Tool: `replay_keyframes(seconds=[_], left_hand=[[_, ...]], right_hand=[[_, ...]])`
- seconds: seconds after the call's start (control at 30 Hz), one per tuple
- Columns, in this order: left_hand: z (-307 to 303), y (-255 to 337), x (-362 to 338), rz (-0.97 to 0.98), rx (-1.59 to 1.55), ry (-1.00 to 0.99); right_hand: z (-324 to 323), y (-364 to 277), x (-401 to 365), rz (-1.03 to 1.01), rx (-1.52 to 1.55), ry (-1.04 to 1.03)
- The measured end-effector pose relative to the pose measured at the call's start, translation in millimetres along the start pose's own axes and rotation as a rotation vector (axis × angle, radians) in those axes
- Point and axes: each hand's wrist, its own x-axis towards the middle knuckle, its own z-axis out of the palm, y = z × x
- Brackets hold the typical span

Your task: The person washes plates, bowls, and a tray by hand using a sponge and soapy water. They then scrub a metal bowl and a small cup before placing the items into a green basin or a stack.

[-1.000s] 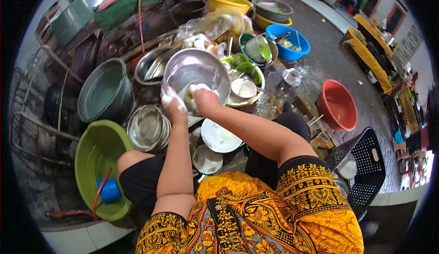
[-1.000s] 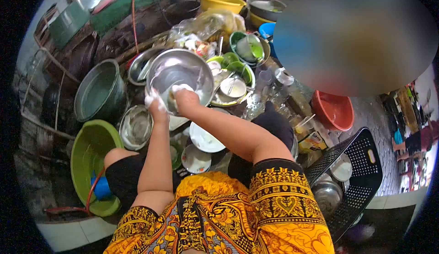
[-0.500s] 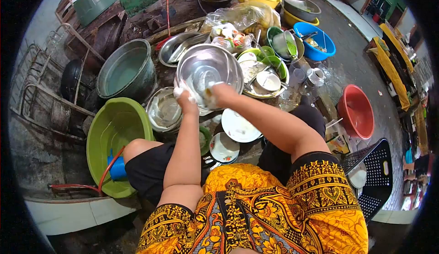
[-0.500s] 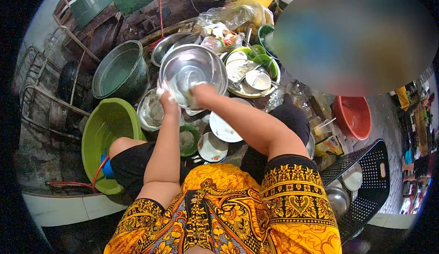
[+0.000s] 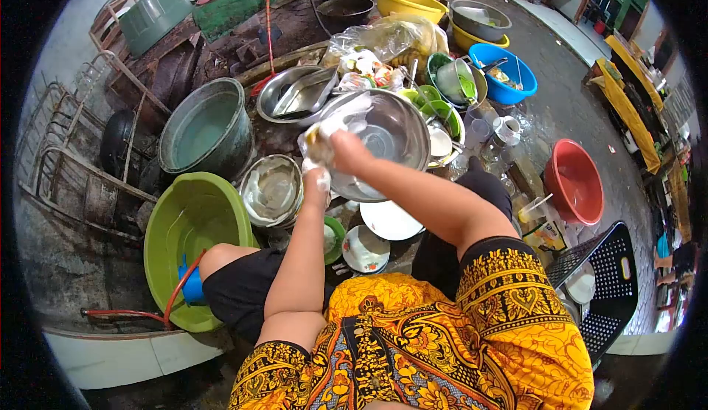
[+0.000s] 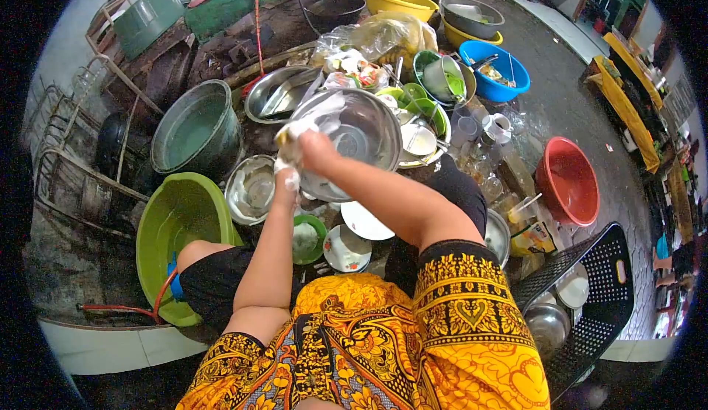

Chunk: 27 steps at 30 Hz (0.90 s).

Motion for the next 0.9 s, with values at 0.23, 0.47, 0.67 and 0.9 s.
replay_keyframes(seconds=[0.23, 0.47, 0.67, 0.9], left_hand=[[-1.2, 8.7, 14.1, -0.012, 0.315, -0.032], [-7.2, 36.4, 18.0, 0.594, 0.971, 0.158], [-18.0, -6.8, 24.7, 0.187, 0.302, 0.236], [19.6, -21.5, 5.4, 0.138, 0.206, -0.045]], right_hand=[[-47.1, 40.4, 22.2, 0.212, -0.580, -0.001], [-27.9, 18.1, -16.9, 0.245, -0.484, -0.429], [9.9, -5.9, -20.5, 0.324, 0.062, -0.493], [-25.7, 9.2, 15.9, 0.500, 0.195, 0.136]])
